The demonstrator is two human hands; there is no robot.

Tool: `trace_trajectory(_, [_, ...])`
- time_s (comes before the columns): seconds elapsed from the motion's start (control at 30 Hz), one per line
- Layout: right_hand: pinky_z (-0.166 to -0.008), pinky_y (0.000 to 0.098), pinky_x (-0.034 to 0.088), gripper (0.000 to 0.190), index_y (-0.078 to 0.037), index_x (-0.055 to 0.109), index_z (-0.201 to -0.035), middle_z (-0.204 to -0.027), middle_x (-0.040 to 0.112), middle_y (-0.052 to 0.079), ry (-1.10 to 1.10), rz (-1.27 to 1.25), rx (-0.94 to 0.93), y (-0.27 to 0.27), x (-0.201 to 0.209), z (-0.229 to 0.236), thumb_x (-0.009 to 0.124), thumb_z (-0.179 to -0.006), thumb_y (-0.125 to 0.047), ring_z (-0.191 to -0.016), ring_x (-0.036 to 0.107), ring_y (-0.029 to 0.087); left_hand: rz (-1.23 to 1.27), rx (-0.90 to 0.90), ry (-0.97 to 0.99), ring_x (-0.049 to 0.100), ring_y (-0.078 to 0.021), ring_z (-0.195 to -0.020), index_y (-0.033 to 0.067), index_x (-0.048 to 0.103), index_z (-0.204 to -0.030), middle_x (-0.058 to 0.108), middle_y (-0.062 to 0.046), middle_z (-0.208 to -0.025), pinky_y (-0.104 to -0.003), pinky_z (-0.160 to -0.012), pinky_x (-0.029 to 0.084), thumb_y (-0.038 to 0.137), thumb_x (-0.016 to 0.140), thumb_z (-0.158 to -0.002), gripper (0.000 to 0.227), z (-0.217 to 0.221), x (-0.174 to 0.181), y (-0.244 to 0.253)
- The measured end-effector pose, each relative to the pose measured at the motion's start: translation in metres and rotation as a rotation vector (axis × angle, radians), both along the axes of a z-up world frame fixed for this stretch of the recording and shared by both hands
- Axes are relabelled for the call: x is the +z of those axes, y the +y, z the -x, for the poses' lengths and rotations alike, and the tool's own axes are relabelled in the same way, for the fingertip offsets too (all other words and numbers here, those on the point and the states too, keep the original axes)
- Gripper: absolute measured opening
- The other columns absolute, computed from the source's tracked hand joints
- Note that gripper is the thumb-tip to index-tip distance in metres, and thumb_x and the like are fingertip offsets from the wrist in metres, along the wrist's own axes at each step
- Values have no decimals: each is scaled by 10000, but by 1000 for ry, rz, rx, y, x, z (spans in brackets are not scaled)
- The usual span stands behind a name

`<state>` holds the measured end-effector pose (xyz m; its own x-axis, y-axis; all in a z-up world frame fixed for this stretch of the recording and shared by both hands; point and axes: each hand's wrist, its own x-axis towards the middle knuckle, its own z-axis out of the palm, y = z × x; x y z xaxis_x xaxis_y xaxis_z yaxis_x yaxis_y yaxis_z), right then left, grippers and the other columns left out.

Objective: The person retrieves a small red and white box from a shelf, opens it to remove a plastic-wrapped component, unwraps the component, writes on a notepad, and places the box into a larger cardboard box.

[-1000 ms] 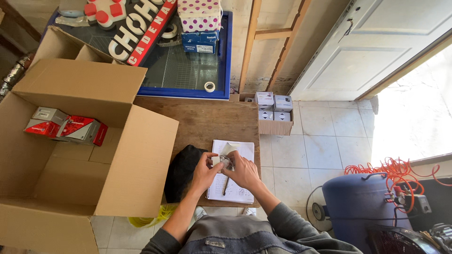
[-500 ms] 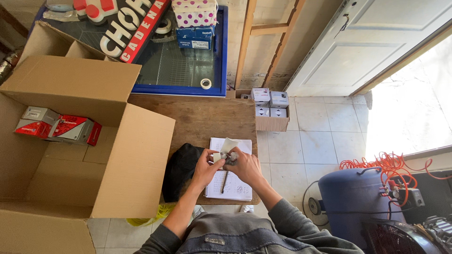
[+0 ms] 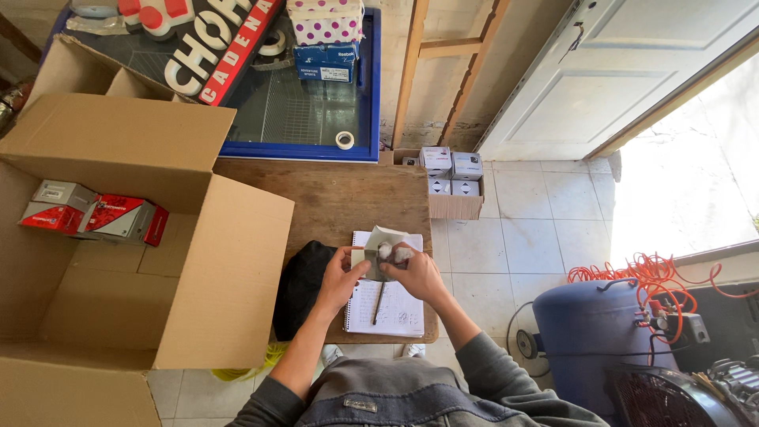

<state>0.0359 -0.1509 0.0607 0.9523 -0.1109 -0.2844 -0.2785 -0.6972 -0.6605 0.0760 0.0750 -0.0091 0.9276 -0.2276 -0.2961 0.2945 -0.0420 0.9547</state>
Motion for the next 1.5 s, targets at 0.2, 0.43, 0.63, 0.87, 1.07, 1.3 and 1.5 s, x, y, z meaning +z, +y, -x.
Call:
trace_trajectory(0.2, [-653, 279, 533, 242, -138, 770, -903, -749, 646, -41, -206, -648, -193, -8, -9, -10, 957, -983, -269, -735, 627, 111, -57, 18, 60, 784, -208, -899, 125, 727, -1494, 789, -137, -1144, -286, -725, 642, 262, 860, -1026, 506, 1, -5, 6])
trace_trajectory(0.43, [-639, 231, 619, 201, -124, 828, -1119, -867, 767, -19, -134, -1003, -389, -30, -58, -16, 908, -1061, -300, -726, 732, 90, -422, -115, 161, 908, -279, -909, 269, 700, -1549, 882, -150, -1154, -433, -845, 707, 398, 809, -985, 588, 14, -138, 18])
trace_trajectory(0.63, [-684, 243, 644, 214, -151, 781, -1119, -898, 750, -28, -99, -1075, -405, -37, -59, -11, 895, -1088, -329, -753, 743, 91, -854, -266, 96, 812, -468, -1300, 298, 506, -1620, 807, -213, -1437, -632, -1070, 629, 609, 655, -1016, 695, 21, -136, 15])
trace_trajectory(0.87, [-651, 232, 648, 225, -140, 781, -1113, -838, 747, -31, -190, -1131, -408, -38, -6, -11, 860, -1108, -350, -726, 775, 87, -876, -312, -204, 657, -511, -1490, 239, 408, -1761, 606, -216, -1647, -693, -1166, 559, 549, 654, -1091, 777, 10, 24, 10])
trace_trajectory(1.07, [-652, 240, 625, 242, -89, 823, -1105, -847, 730, 2, -285, -924, -268, -38, -1, -19, 939, -1050, -295, -746, 727, 99, -62, -243, -236, 832, -395, -1239, 233, 600, -1701, 708, -312, -1473, -525, -1059, 640, 543, 747, -1127, 669, -18, 126, -34])
trace_trajectory(1.3, [-705, 245, 619, 393, -90, 738, -1438, -1063, 806, 84, -247, -1044, -280, -42, 15, -8, 738, -1178, -385, -873, 747, 126, 74, -161, -177, 808, -179, -858, 180, 777, -1483, 814, -138, -1251, -324, -819, 657, 359, 862, -1070, 458, -34, 93, -55])
trace_trajectory(1.5, [-839, 311, 642, 502, -169, 606, -1624, -1303, 806, 81, -137, -1419, -211, -62, 1, -4, 554, -1161, -355, -1101, 807, 182, 302, -86, -58, 843, -130, -761, 177, 684, -1323, 895, -89, -1046, -182, -645, 556, 452, 728, -1162, 322, -32, 74, -45])
